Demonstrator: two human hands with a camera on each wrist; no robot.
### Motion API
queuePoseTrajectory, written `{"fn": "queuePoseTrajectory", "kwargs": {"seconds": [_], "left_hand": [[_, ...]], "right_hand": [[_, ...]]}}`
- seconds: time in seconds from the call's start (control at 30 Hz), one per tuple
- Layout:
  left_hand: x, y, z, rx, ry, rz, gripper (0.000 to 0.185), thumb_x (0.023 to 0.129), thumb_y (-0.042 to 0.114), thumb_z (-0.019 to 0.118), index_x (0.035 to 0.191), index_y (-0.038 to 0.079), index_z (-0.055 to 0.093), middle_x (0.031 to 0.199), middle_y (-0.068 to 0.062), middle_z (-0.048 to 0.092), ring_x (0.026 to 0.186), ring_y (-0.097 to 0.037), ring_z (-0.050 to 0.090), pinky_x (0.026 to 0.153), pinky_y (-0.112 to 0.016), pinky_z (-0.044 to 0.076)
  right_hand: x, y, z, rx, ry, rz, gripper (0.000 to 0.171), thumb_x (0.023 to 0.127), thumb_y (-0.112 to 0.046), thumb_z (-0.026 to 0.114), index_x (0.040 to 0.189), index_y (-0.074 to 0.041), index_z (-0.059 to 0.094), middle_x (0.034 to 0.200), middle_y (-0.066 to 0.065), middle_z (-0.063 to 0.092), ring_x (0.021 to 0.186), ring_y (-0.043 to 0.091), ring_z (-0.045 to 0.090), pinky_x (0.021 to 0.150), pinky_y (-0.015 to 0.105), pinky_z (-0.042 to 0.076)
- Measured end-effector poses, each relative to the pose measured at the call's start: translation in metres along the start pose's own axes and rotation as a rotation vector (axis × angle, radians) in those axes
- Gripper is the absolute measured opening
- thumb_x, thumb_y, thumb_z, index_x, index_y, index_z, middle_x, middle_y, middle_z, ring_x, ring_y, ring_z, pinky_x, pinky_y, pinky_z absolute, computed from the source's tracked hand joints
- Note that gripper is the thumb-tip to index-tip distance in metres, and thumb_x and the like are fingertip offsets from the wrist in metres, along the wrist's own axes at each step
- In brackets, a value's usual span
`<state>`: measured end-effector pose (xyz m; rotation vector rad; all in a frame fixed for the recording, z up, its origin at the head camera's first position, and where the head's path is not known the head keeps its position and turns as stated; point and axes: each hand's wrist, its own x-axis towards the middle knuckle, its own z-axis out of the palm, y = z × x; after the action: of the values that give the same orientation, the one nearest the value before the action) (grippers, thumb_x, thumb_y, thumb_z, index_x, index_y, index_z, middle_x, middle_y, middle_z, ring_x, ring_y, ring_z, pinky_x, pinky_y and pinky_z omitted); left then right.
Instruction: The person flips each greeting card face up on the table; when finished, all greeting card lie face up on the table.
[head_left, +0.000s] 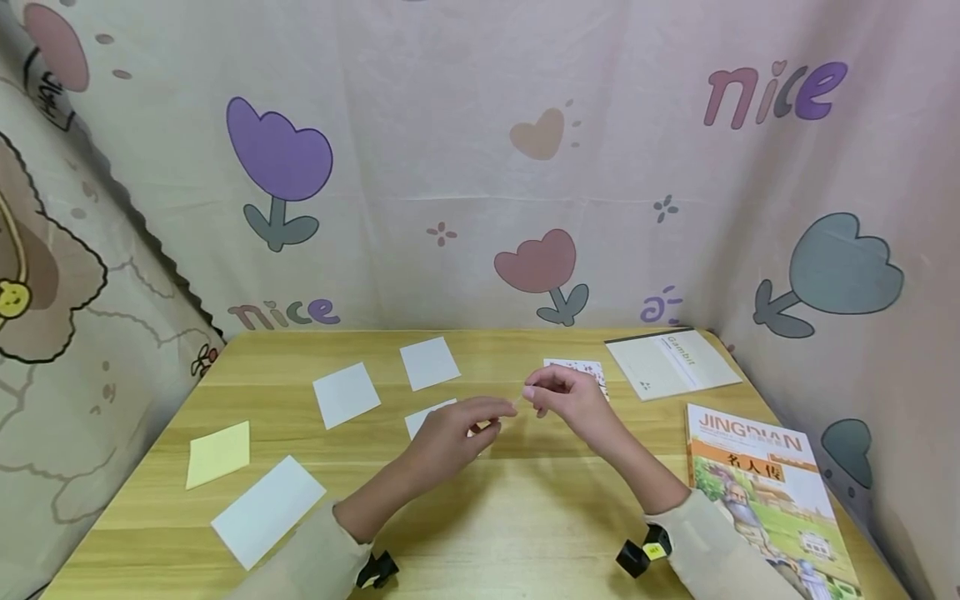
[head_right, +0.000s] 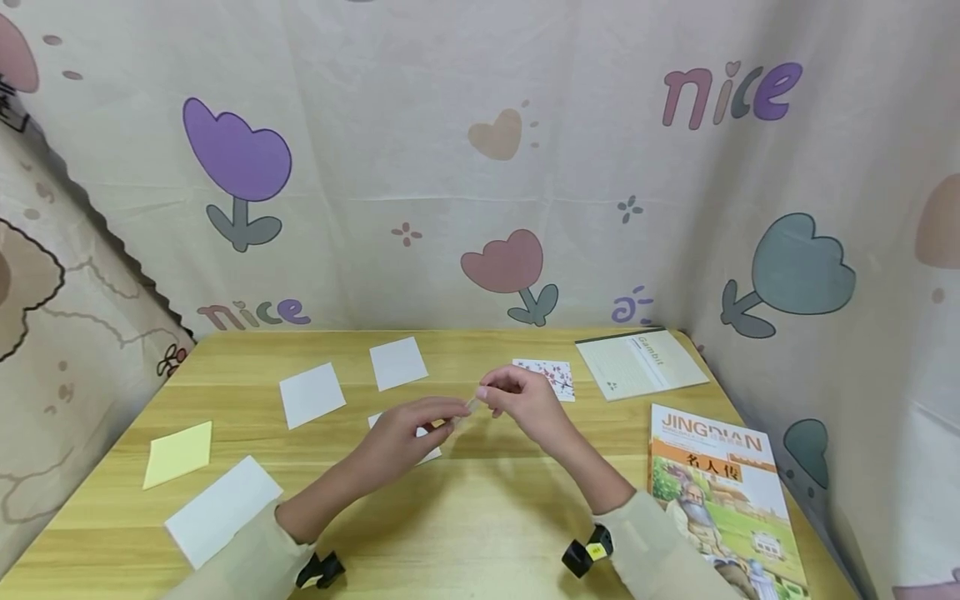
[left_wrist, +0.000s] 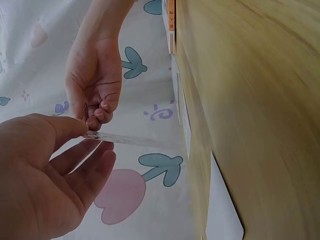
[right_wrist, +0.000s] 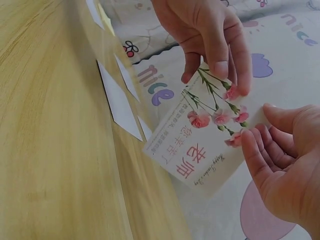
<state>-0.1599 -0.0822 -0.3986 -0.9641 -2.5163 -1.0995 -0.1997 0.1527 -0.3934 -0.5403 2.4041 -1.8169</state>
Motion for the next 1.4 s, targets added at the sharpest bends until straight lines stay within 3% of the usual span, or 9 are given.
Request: {"fn": "queuePoseTrajectory", "kwargs": {"seconds": [0.23, 0.37, 0.53, 0.83, 1.13, 1.4], "left_hand": [[0.001, -0.004, -0.002, 0.028, 0.016, -0.007, 0.031, 0.096, 0.004, 0.065, 0.124, 0.015, 0.072, 0.123, 0.001, 0.07, 0.086, -0.008, 0.063, 0.07, -0.019, 0.055], [0.003, -0.007, -0.005, -0.014, 0.023, -0.018, 0.033, 0.095, 0.003, 0.067, 0.127, 0.01, 0.07, 0.123, -0.003, 0.07, 0.083, -0.009, 0.059, 0.068, -0.019, 0.053], [0.005, -0.014, -0.009, -0.155, 0.037, -0.071, 0.034, 0.095, 0.001, 0.065, 0.129, 0.007, 0.068, 0.126, -0.006, 0.068, 0.086, -0.012, 0.061, 0.071, -0.021, 0.055], [0.009, -0.023, -0.021, -0.42, 0.149, -0.262, 0.035, 0.099, 0.007, 0.062, 0.133, 0.014, 0.066, 0.127, -0.003, 0.064, 0.086, -0.02, 0.059, 0.066, -0.028, 0.056], [0.013, -0.024, -0.027, -0.592, 0.255, -0.336, 0.037, 0.099, 0.009, 0.062, 0.136, 0.014, 0.063, 0.13, -0.007, 0.06, 0.087, -0.027, 0.059, 0.068, -0.025, 0.058], [0.013, -0.02, -0.023, -0.699, 0.238, -0.364, 0.039, 0.097, 0.005, 0.062, 0.135, 0.013, 0.061, 0.133, -0.006, 0.056, 0.092, -0.021, 0.056, 0.069, -0.027, 0.059]], "right_hand": [[0.0, 0.0, 0.002, -0.025, 0.02, 0.003, 0.024, 0.092, -0.028, 0.075, 0.111, -0.015, 0.071, 0.094, 0.005, 0.067, 0.081, 0.02, 0.058, 0.068, 0.027, 0.052], [0.001, -0.001, 0.001, -0.043, 0.035, -0.009, 0.027, 0.091, -0.025, 0.076, 0.116, -0.015, 0.071, 0.095, 0.005, 0.065, 0.084, 0.021, 0.057, 0.067, 0.025, 0.049], [0.002, -0.003, -0.005, -0.054, 0.05, -0.047, 0.031, 0.091, -0.023, 0.076, 0.121, -0.016, 0.069, 0.095, 0.006, 0.063, 0.083, 0.022, 0.057, 0.067, 0.022, 0.048], [0.003, -0.005, -0.018, -0.097, 0.115, -0.082, 0.03, 0.093, -0.022, 0.073, 0.121, -0.013, 0.068, 0.108, 0.008, 0.062, 0.093, 0.027, 0.056, 0.073, 0.023, 0.048], [0.005, -0.004, -0.015, 0.151, 0.089, -0.057, 0.035, 0.095, -0.009, 0.068, 0.129, -0.001, 0.06, 0.123, 0.022, 0.062, 0.104, 0.015, 0.068, 0.085, 0.036, 0.06], [0.005, -0.002, -0.01, 0.219, 0.132, -0.077, 0.032, 0.095, -0.004, 0.068, 0.124, 0.005, 0.06, 0.108, 0.01, 0.067, 0.091, 0.015, 0.067, 0.082, 0.037, 0.06]]}}
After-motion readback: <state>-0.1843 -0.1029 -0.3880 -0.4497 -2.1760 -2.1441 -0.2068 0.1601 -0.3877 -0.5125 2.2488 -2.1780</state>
